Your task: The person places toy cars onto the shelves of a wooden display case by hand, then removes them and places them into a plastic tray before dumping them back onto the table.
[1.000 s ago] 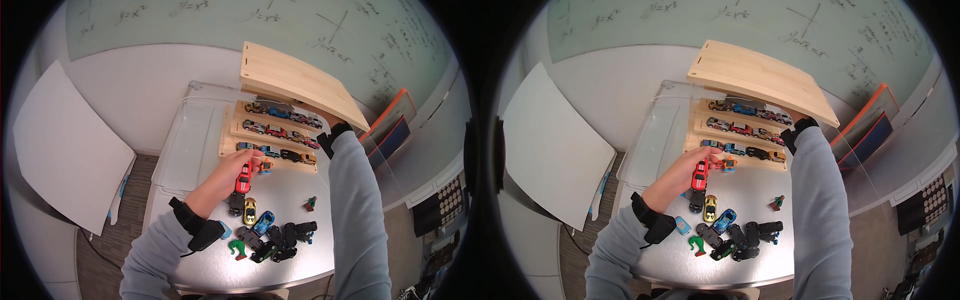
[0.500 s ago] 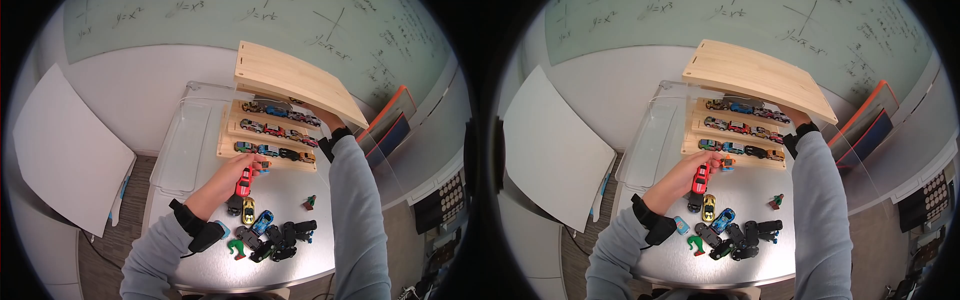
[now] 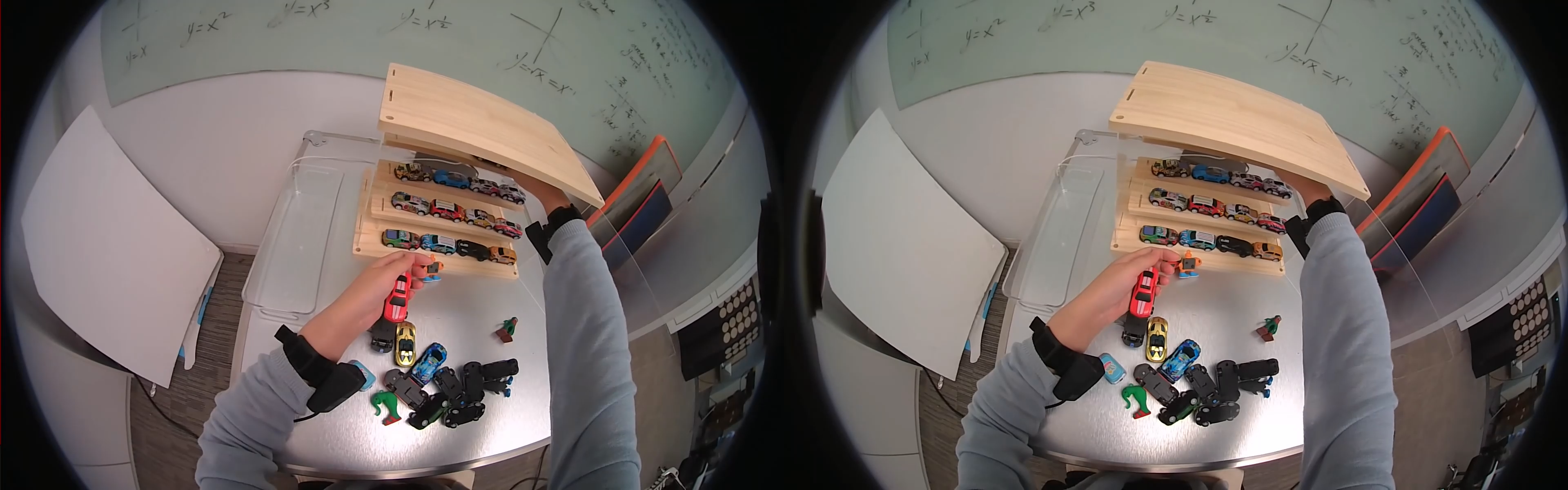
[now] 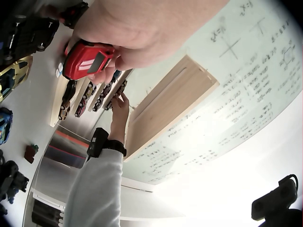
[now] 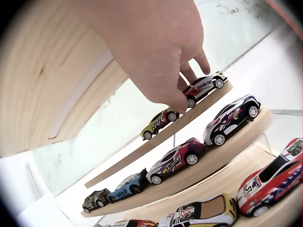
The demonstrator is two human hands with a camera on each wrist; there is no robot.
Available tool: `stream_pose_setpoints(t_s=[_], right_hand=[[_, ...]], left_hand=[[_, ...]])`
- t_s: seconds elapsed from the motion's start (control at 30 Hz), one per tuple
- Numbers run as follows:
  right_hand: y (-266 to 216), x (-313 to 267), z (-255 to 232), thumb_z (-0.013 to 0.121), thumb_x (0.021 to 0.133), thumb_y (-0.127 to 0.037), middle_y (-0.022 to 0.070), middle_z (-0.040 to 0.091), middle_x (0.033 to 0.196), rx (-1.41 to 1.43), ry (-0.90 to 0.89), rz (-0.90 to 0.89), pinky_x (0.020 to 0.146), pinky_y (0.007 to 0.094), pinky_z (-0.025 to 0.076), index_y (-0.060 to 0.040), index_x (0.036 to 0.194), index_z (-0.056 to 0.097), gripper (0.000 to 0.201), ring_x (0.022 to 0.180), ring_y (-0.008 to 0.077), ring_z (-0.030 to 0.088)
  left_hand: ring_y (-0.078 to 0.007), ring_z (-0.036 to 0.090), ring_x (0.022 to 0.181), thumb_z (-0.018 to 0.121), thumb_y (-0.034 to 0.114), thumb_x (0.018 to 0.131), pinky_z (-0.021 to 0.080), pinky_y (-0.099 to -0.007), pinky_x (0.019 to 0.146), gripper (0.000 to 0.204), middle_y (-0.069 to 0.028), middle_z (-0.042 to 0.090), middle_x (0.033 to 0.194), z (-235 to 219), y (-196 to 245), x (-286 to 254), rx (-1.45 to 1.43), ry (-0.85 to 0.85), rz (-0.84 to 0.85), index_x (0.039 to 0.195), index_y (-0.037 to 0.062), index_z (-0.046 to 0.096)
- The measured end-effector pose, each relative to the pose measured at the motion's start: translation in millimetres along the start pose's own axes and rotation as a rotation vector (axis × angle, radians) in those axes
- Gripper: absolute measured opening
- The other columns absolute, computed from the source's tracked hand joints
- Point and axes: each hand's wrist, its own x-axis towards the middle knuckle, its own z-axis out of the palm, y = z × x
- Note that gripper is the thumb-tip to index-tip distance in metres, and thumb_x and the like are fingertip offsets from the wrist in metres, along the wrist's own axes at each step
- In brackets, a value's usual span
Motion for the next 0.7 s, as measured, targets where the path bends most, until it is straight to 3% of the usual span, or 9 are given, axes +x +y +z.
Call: stream_pose_setpoints(t_s=[0.1,0.2,0.37,0.7], right_hand=[[5.8,1.6,1.0,0.063,0.082,-0.014,0.0220,0.062,0.096,-0.005,0.002,0.004,0.083,0.0433,0.047,0.0016,0.107,0.056,0.030,0.095,0.0387,0.058],[6.8,0.8,0.7,0.063,0.082,-0.014,0.0220,0.062,0.096,-0.008,0.008,0.009,0.083,0.0433,0.047,0.0016,0.107,0.056,0.030,0.095,0.0387,0.058],[3.3,0.2,3.8,0.063,0.082,-0.014,0.0221,0.062,0.096,-0.008,0.013,0.010,0.083,0.0432,0.047,0.0017,0.107,0.056,0.031,0.095,0.0387,0.058],[3.3,-1.7,-1.9,0.062,0.083,-0.014,0.0222,0.062,0.097,-0.024,0.037,0.014,0.083,0.0432,0.048,0.0017,0.108,0.056,0.031,0.095,0.0388,0.058]], left_hand=[[-0.0069,0.054,0.079,0.040,0.028,0.101,0.047,-0.0215,0.067,0.032,0.0006,0.056,0.091,0.8,-0.2,-0.1,0.006,-0.001,-0.003,0.113,0.0055,0.058],[-0.0088,0.055,0.083,0.043,0.019,0.097,0.047,-0.0225,0.072,0.027,-0.0002,0.056,0.093,2.4,1.7,-1.1,-0.019,0.005,-0.012,0.117,0.0056,0.056],[-0.0185,0.053,0.101,0.044,-0.001,0.080,0.045,-0.0294,0.090,0.047,-0.0088,0.047,0.116,1.5,3.5,0.4,-0.167,0.016,0.169,0.126,0.0041,0.047],[-0.0258,0.044,0.126,0.045,-0.011,0.087,0.041,-0.0377,0.103,0.051,-0.0153,0.039,0.133,1.7,-2.8,7.0,-0.290,-0.004,0.293,0.135,0.0021,0.032]])
